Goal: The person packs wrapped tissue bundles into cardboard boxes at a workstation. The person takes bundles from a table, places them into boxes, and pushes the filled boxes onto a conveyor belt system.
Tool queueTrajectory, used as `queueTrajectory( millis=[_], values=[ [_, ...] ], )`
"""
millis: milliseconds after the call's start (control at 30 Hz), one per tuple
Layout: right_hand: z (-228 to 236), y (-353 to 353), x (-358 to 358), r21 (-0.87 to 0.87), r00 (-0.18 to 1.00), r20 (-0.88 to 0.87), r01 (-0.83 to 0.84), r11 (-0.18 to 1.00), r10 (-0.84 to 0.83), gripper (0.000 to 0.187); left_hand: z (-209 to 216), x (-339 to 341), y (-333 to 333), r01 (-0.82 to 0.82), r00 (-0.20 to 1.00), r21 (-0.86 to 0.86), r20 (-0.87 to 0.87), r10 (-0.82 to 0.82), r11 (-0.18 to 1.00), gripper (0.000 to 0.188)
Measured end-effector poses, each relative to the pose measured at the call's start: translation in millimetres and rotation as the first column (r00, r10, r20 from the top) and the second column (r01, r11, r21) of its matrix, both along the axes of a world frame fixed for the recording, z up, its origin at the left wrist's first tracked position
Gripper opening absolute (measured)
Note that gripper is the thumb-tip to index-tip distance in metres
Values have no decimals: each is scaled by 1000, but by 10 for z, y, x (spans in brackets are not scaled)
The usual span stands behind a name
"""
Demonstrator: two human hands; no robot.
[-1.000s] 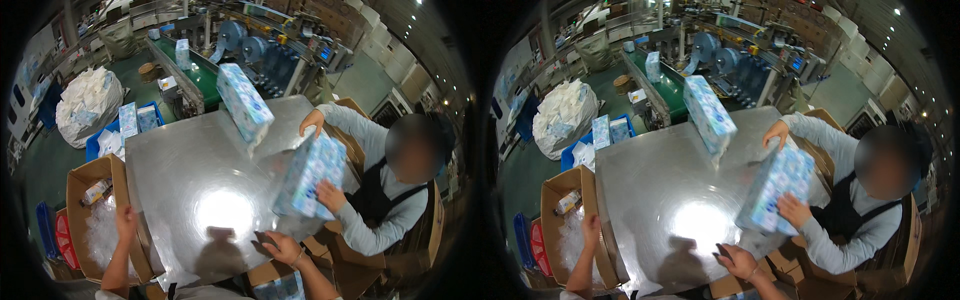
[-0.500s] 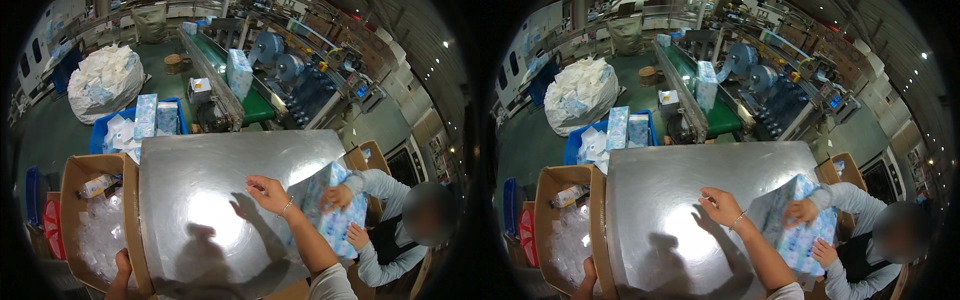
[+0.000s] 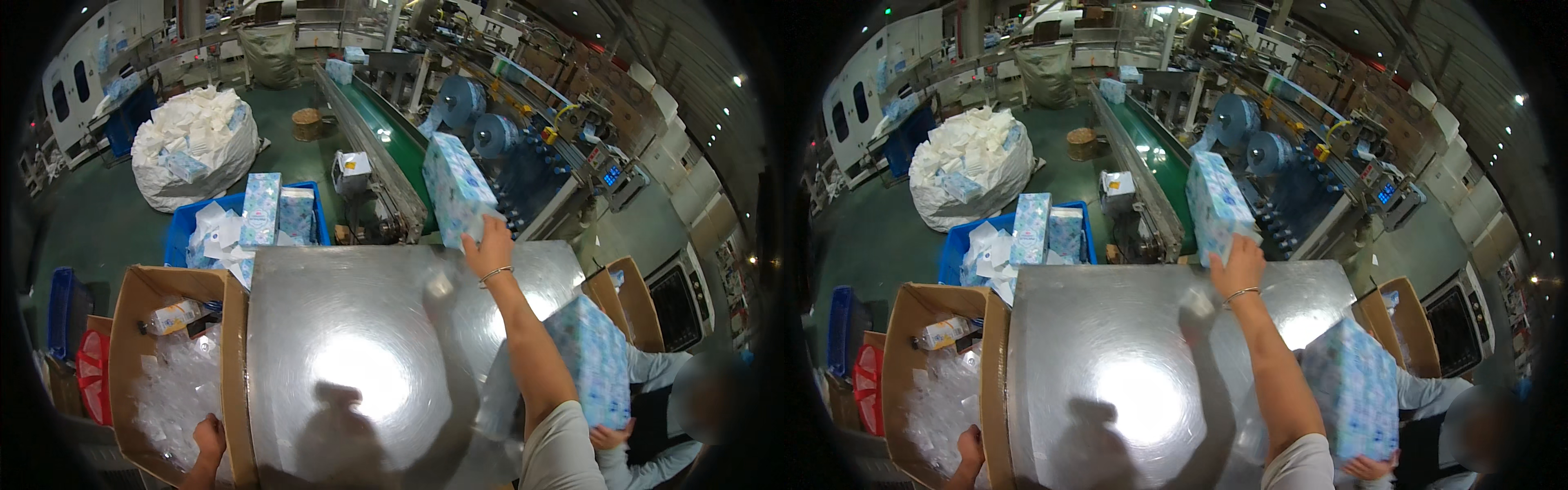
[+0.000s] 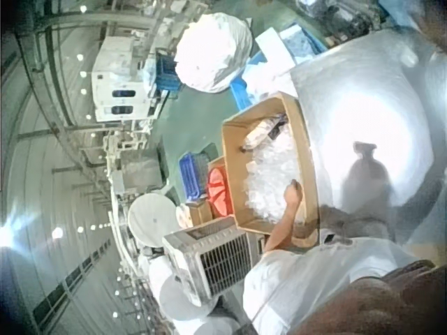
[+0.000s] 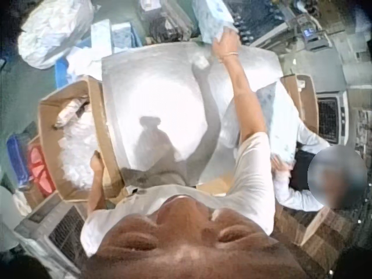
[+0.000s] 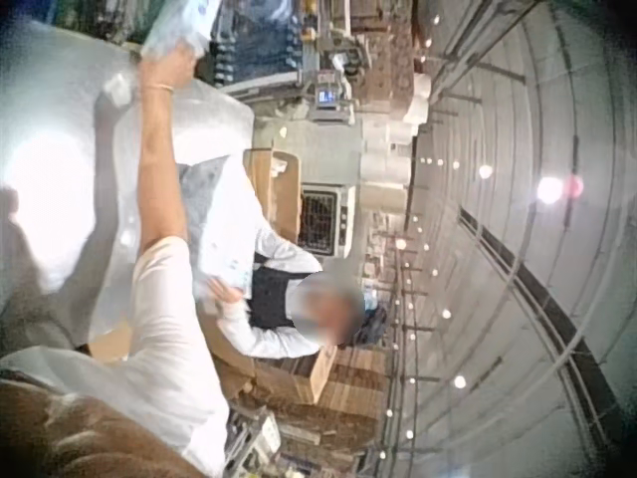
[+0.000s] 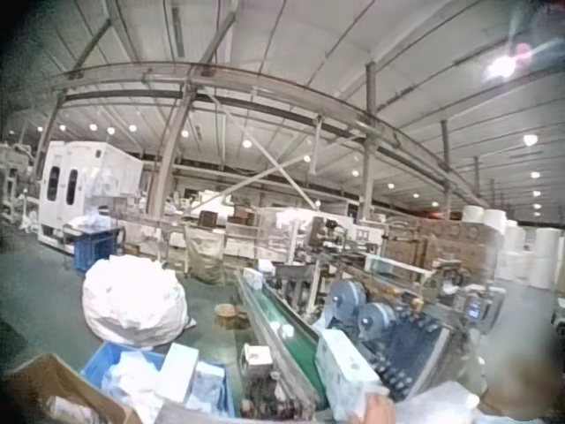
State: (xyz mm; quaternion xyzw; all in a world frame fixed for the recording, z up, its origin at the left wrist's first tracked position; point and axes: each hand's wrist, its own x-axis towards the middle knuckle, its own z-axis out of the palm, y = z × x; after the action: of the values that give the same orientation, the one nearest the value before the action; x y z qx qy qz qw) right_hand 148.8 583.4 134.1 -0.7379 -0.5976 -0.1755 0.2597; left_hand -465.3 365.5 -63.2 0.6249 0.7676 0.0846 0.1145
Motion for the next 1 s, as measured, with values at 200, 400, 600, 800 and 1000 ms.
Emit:
queueTrajectory(
  millis=[200, 400, 600, 800, 1000],
  values=[
    [6, -50, 277, -453, 903, -74, 348, 821, -423, 97, -113, -609, -141, -470, 574, 112, 793, 206, 875, 29],
    [-423, -1218, 384, -503, 875, -275, 221, 835, -398, 78, 288, -791, -232, -664, 419, 37, 846, 330, 747, 31],
    [274, -3250, -553, -706, 975, -128, 39, 707, -181, 104, 885, 198, -12, -396, 550, 226, 835, 33, 890, 27],
    [-151, -3130, -498, -574, 915, -335, -9, 819, -224, 90, 1378, 2395, -618, 733, 290, -283, 953, 92, 618, 14],
    [1204, -4927, -228, -69, 592, -791, 163, 984, -153, 78, 1132, 3804, -1884, 736, 667, -663, 675, 316, -138, 18]
  ],
)
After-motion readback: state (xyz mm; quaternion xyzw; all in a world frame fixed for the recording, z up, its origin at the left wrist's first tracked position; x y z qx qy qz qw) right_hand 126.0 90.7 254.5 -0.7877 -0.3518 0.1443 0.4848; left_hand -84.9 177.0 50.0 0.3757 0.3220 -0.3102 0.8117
